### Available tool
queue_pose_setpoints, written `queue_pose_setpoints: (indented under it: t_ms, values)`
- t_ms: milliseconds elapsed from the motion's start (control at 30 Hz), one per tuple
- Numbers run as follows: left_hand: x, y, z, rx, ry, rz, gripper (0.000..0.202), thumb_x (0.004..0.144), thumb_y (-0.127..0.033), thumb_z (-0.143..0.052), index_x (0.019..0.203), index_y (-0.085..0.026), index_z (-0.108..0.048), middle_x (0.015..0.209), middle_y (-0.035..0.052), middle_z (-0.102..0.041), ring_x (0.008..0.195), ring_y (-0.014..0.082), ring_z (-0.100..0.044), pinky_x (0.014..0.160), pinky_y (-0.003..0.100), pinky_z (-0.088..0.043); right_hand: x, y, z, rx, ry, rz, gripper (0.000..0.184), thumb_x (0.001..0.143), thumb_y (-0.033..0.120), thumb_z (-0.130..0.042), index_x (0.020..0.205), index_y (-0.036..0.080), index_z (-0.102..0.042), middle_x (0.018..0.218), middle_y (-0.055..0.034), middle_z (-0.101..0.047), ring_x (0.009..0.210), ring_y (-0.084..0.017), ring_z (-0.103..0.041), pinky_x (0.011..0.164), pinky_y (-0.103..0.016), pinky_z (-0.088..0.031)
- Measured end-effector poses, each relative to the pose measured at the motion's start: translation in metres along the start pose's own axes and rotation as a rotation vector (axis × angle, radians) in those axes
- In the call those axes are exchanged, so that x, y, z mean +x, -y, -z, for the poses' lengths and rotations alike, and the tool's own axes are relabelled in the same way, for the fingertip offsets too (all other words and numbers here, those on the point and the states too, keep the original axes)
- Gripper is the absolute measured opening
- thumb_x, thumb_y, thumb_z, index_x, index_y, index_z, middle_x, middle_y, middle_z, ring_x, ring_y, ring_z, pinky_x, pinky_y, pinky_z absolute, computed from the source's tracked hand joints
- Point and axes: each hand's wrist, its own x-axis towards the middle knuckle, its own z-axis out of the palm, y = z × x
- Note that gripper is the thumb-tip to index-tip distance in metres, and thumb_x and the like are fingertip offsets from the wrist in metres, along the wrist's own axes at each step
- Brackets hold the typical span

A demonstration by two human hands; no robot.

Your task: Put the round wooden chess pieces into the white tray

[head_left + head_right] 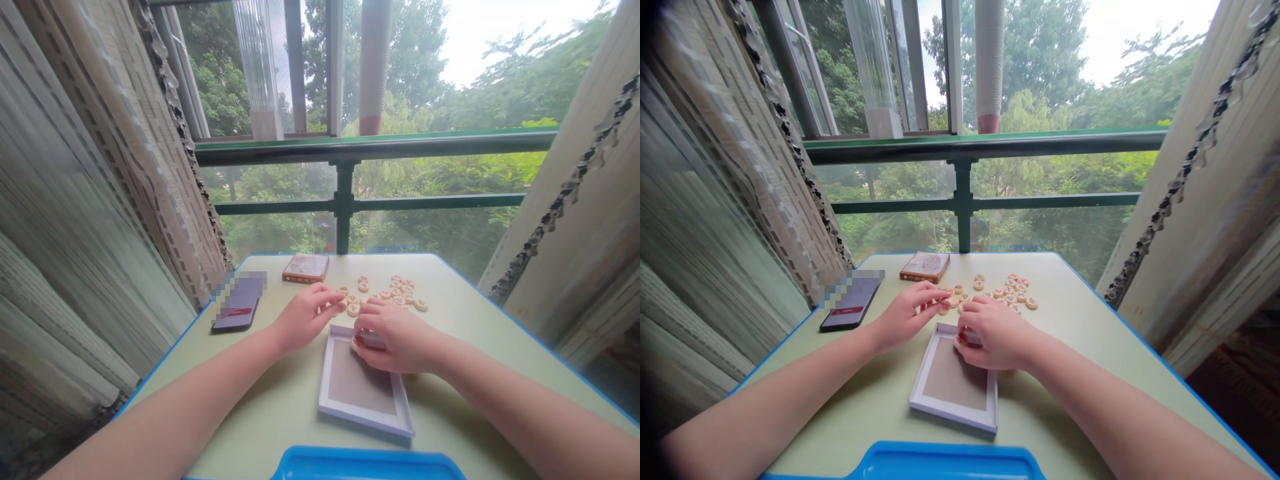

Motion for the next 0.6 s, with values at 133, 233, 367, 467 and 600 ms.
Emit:
queue_pose_setpoints:
  t_ms: [133, 233, 367, 467, 600]
  values:
    - [0.001, -0.0025, 0.0019, -0.063, 0.053, 0.065, 0.028, 0.084, -0.037, -0.052, 0.1, -0.018, -0.066, 0.091, 0.0052, -0.062, 0.076, 0.0128, -0.055, 0.065, 0.023, -0.043, -0.0003, -0.0005, 0.0011, -0.003, -0.022, -0.006, 0.011, 0.077, 0.025, -0.054, 0.079, 0.017, -0.061, 0.075, -0.0049, -0.06, 0.072, -0.016, -0.049, 0.07, -0.03, -0.041]
    - [0.0006, -0.0042, 0.0038, -0.055, 0.118, 0.075, 0.027, 0.082, -0.037, -0.054, 0.096, -0.017, -0.066, 0.084, 0.0032, -0.063, 0.071, 0.0117, -0.053, 0.063, 0.023, -0.041, -0.0003, 0.0001, 0.0016, -0.013, -0.022, -0.022, 0.012, 0.078, 0.026, -0.053, 0.079, 0.018, -0.06, 0.077, -0.0049, -0.06, 0.073, -0.016, -0.049, 0.068, -0.03, -0.041]
    - [-0.0008, -0.0049, 0.0033, -0.029, 0.166, 0.103, 0.027, 0.078, -0.037, -0.059, 0.092, -0.015, -0.067, 0.076, 0.0022, -0.062, 0.065, 0.0111, -0.05, 0.061, 0.023, -0.04, -0.0004, 0.001, 0.0014, -0.026, 0.003, -0.048, 0.012, 0.079, 0.027, -0.052, 0.078, 0.018, -0.058, 0.077, -0.0046, -0.06, 0.073, -0.016, -0.051, 0.066, -0.028, -0.041]
    - [-0.0017, -0.0036, 0.0026, -0.03, 0.219, 0.104, 0.027, 0.073, -0.038, -0.064, 0.086, -0.015, -0.068, 0.067, 0.0002, -0.058, 0.06, 0.0104, -0.048, 0.057, 0.022, -0.038, -0.0009, 0.0001, 0.0007, -0.022, 0.016, -0.064, 0.012, 0.078, 0.028, -0.052, 0.078, 0.018, -0.058, 0.077, -0.0044, -0.059, 0.072, -0.016, -0.051, 0.064, -0.027, -0.04]
    - [-0.0023, -0.0028, 0.0035, -0.005, 0.304, 0.066, 0.019, 0.071, -0.031, -0.065, 0.08, -0.015, -0.068, 0.063, -0.0014, -0.057, 0.058, 0.0093, -0.046, 0.055, 0.021, -0.036, -0.0018, -0.0023, 0.0003, -0.029, 0.01, -0.102, 0.014, 0.08, 0.029, -0.05, 0.081, 0.018, -0.058, 0.079, -0.0052, -0.059, 0.071, -0.015, -0.051, 0.064, -0.027, -0.04]
